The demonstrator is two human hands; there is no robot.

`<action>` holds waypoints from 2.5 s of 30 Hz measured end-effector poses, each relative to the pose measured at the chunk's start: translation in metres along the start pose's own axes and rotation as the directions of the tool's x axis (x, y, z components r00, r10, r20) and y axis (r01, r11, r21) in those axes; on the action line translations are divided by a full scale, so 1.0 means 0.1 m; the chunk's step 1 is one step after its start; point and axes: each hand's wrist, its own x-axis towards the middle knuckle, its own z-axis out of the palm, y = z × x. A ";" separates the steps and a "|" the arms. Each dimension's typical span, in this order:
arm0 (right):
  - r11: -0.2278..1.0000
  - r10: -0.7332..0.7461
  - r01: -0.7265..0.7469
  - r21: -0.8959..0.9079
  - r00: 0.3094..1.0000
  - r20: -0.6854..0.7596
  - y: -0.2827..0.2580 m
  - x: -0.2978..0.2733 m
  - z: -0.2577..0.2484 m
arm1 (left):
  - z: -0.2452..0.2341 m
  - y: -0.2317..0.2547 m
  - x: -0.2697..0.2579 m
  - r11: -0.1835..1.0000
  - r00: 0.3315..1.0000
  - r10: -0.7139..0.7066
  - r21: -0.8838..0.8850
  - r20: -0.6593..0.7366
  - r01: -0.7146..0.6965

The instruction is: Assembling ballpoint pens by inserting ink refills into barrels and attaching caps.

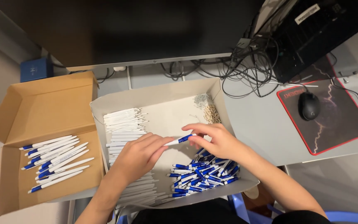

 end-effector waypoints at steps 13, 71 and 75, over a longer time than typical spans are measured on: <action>0.996 0.084 -0.085 0.015 0.994 0.076 -0.04 -0.07 -0.02 | 0.09 -0.06 0.00 0.996 1.000 0.001 -0.089 0.020 0.001; 1.000 -0.019 0.018 0.013 0.997 0.075 -0.41 -0.13 0.04 | 0.06 0.16 -0.18 0.985 0.996 0.028 -0.165 -0.086 -0.041; 0.999 0.012 -0.015 0.032 0.995 0.095 -0.28 -0.19 0.07 | 0.04 0.19 -0.17 0.985 0.998 0.032 -0.169 -0.054 -0.040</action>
